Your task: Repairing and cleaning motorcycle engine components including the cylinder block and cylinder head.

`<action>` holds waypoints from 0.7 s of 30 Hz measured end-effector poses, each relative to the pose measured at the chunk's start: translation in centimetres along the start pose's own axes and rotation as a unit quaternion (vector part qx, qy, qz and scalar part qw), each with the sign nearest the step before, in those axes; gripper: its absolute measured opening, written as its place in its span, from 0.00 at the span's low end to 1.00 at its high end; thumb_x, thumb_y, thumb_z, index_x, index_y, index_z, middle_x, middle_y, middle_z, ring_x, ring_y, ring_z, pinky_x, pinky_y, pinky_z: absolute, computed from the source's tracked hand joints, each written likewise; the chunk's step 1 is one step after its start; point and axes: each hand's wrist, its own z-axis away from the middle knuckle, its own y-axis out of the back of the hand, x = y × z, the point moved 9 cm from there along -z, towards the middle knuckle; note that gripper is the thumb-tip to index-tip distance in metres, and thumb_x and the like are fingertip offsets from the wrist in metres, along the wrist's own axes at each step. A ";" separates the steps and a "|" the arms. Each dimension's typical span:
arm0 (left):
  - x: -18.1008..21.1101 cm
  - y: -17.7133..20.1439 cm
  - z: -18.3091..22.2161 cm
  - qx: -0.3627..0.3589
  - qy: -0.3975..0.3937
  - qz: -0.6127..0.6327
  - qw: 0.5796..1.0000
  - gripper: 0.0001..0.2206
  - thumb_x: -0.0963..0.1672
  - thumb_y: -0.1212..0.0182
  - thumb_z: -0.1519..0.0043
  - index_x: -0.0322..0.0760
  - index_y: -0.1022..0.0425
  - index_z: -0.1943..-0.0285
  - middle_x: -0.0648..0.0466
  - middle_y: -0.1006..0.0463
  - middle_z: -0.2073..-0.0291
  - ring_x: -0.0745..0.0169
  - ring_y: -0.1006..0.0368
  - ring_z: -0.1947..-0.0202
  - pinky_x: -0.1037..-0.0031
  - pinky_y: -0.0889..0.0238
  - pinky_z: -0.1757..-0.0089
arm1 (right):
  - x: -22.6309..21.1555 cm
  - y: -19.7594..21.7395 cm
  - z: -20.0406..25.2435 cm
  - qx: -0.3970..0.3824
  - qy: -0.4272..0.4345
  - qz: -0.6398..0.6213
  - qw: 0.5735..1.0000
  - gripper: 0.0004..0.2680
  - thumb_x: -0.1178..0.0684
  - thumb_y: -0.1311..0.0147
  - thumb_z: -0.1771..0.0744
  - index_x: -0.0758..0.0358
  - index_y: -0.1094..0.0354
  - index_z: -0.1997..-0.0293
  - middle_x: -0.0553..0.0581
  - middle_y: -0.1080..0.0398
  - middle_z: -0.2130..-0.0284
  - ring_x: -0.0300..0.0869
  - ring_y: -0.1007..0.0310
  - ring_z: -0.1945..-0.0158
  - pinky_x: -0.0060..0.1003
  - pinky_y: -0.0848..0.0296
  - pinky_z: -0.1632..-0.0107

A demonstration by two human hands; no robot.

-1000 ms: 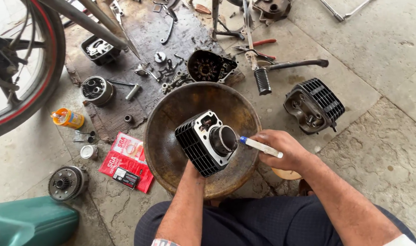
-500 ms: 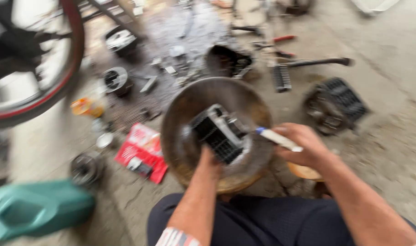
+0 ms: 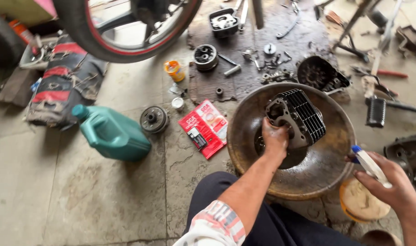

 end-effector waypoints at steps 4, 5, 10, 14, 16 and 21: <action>-1.0 1.0 -1.9 0.047 0.046 0.008 0.998 0.19 0.33 0.43 0.46 0.32 0.34 0.45 0.48 0.25 0.56 0.59 0.29 0.57 0.71 0.32 0.54 | 2.9 0.0 0.3 0.010 0.000 -0.002 1.000 0.20 0.54 0.36 0.40 0.64 0.29 0.42 0.56 0.26 0.66 0.40 0.26 0.66 0.37 0.28 0.59; 0.0 1.1 -2.1 0.066 0.058 0.017 0.996 0.20 0.33 0.43 0.47 0.31 0.34 0.45 0.47 0.25 0.56 0.59 0.28 0.57 0.70 0.32 0.54 | 3.0 0.2 0.2 0.014 -0.015 0.006 1.000 0.19 0.54 0.36 0.40 0.64 0.28 0.43 0.57 0.26 0.66 0.41 0.27 0.66 0.37 0.28 0.59; 4.9 4.8 -7.6 0.115 0.018 0.051 0.992 0.19 0.35 0.43 0.48 0.30 0.31 0.45 0.47 0.22 0.55 0.59 0.27 0.58 0.69 0.31 0.56 | 2.3 0.7 0.4 0.021 -0.028 0.026 0.999 0.18 0.53 0.36 0.39 0.66 0.28 0.45 0.58 0.25 0.69 0.41 0.26 0.68 0.38 0.29 0.57; 9.8 10.1 -16.0 0.123 -0.096 -0.015 0.988 0.16 0.37 0.45 0.46 0.26 0.25 0.49 0.43 0.19 0.61 0.52 0.27 0.64 0.61 0.31 0.61 | 2.9 0.4 0.0 -0.018 -0.087 0.015 0.996 0.15 0.54 0.41 0.36 0.64 0.28 0.44 0.57 0.24 0.67 0.40 0.21 0.65 0.37 0.27 0.59; 12.7 13.0 -20.8 0.158 -0.130 -0.111 0.973 0.17 0.39 0.42 0.48 0.26 0.27 0.48 0.42 0.19 0.59 0.47 0.25 0.61 0.58 0.30 0.57 | 2.0 0.7 -0.3 -0.014 -0.085 0.016 0.996 0.16 0.54 0.42 0.37 0.63 0.29 0.43 0.56 0.24 0.68 0.40 0.20 0.66 0.36 0.26 0.60; 16.2 21.6 -34.8 0.223 -0.209 -0.344 0.888 0.24 0.44 0.32 0.51 0.29 0.30 0.46 0.37 0.18 0.55 0.35 0.21 0.53 0.53 0.30 0.49 | 2.1 0.1 -0.6 -0.097 -0.196 0.173 0.960 0.17 0.54 0.36 0.32 0.54 0.25 0.34 0.63 0.31 0.70 0.50 0.29 0.69 0.44 0.28 0.59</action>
